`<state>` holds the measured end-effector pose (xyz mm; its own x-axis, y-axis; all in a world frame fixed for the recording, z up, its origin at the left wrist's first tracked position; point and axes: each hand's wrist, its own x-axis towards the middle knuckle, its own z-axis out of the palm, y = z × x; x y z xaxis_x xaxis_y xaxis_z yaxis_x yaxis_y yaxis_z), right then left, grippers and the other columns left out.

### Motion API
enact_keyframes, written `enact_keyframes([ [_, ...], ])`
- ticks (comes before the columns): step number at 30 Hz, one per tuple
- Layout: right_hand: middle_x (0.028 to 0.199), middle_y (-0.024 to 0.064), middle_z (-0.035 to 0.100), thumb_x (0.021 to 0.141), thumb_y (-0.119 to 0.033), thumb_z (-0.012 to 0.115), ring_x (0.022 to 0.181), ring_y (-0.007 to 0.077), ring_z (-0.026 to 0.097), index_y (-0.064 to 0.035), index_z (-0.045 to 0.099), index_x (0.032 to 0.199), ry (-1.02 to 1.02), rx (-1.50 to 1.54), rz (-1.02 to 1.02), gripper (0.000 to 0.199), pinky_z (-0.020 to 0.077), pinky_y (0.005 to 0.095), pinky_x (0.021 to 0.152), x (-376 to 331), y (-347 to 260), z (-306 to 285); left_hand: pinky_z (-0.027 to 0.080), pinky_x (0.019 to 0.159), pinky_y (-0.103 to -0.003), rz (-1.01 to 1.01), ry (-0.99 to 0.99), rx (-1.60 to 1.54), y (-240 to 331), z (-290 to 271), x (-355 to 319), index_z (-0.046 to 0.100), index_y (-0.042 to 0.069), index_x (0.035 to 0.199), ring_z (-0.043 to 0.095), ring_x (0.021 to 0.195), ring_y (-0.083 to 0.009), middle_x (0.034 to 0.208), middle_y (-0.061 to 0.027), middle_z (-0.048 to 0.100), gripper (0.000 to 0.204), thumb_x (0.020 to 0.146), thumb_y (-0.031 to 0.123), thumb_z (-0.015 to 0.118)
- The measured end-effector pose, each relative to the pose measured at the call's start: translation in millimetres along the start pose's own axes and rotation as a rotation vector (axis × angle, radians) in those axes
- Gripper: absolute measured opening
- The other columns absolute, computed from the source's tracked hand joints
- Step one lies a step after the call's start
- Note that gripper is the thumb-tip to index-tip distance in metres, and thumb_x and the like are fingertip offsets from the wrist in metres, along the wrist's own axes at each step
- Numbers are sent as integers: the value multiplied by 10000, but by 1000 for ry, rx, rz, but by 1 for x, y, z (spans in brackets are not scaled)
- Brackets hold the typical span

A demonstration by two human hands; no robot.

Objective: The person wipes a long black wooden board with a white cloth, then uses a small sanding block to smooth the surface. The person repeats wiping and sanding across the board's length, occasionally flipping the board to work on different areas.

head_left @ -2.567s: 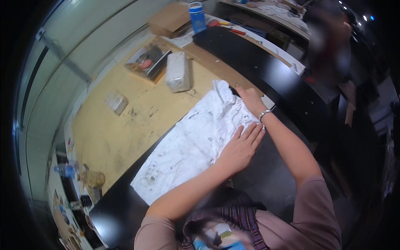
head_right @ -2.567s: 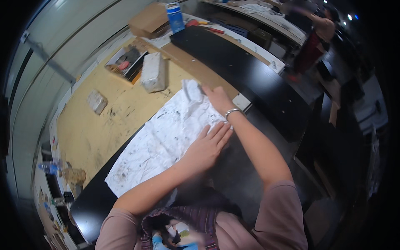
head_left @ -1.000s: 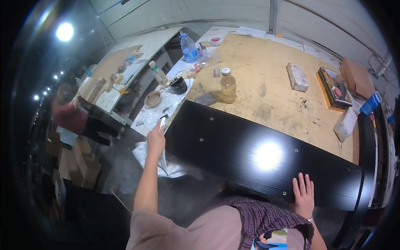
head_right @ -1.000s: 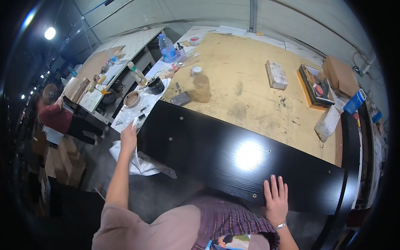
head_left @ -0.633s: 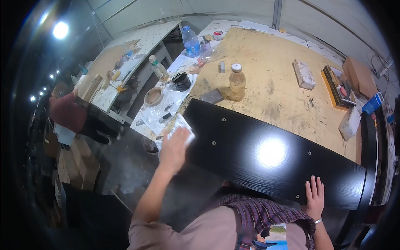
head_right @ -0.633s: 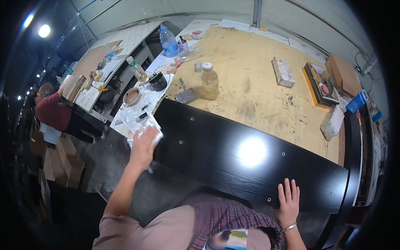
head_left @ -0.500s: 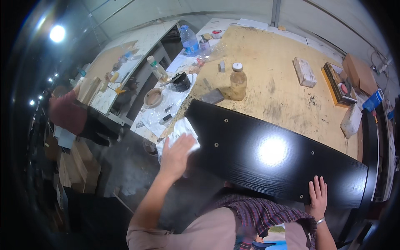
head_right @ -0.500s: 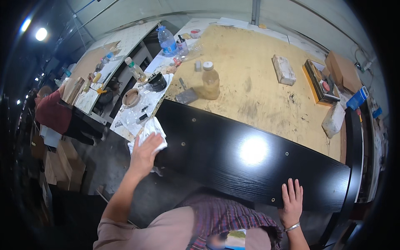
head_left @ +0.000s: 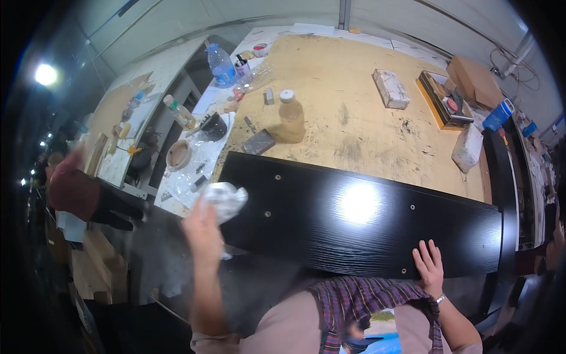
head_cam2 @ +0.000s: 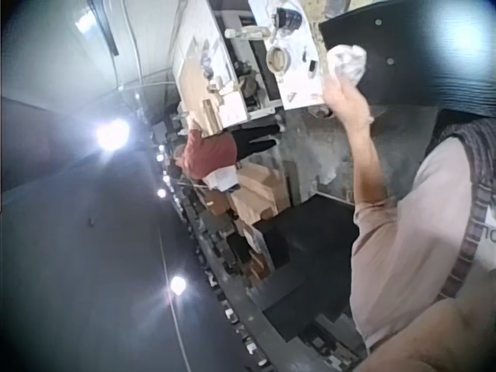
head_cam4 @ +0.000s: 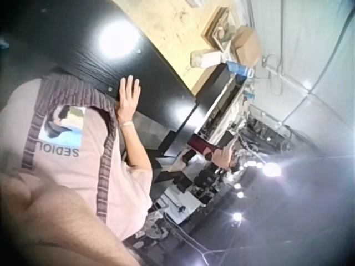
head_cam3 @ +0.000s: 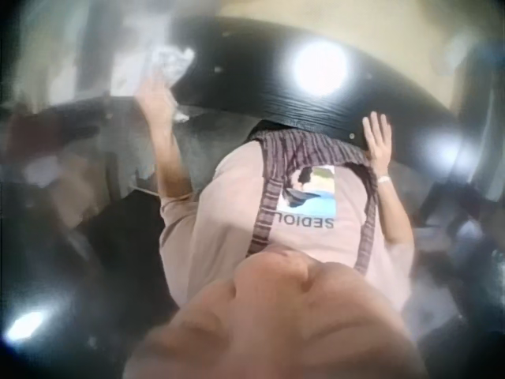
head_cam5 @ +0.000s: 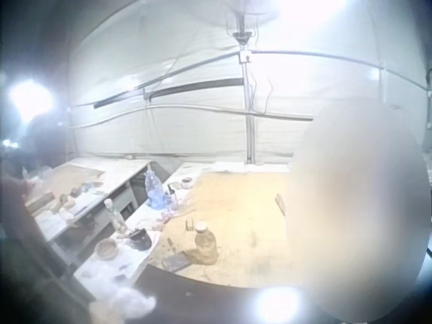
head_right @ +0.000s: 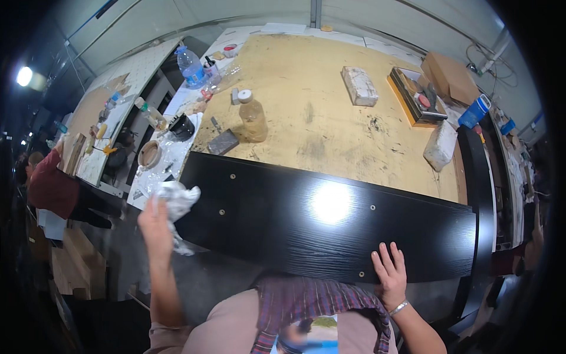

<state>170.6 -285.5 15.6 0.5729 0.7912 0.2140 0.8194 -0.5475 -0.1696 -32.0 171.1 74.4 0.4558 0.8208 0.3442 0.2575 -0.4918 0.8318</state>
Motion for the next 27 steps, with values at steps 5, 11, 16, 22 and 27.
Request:
enact_keyframes([
  [5,1188,178,719,802,1,636,1157,398,663,-20,735,1106,112,-67,-131,321,548,479,967,21,1,-45,520,704,-320,44,425,-210,26,0,16,666,-62,1069,685,841,-188,938,-124,699,180,1013,91,589],
  [11,797,127,673,619,79,711,712,334,654,-29,676,875,390,-96,-148,280,501,428,646,111,32,-125,516,1011,-431,73,744,-470,13,-106,23,489,-119,1383,623,1164,-318,1303,-240,588,481,976,129,556],
  [16,723,153,593,628,-25,840,666,324,625,7,637,848,371,22,-31,301,485,363,622,162,44,-168,473,1059,-420,-267,341,-756,-7,-14,18,473,-81,1427,589,1252,-299,1382,-206,569,547,1047,307,542],
  [22,811,31,642,786,26,777,723,106,610,36,660,975,414,182,-65,222,503,247,672,185,66,-233,231,1205,-510,60,-334,576,-60,64,-12,361,-96,1484,360,1451,-382,1538,-268,403,712,993,351,617],
  [27,871,44,699,851,-78,781,754,119,659,17,710,1070,514,-26,-130,249,532,231,690,168,103,-266,309,1168,-554,654,-750,292,72,230,-99,403,-35,1481,425,1387,-425,1497,-268,439,813,807,281,731],
])
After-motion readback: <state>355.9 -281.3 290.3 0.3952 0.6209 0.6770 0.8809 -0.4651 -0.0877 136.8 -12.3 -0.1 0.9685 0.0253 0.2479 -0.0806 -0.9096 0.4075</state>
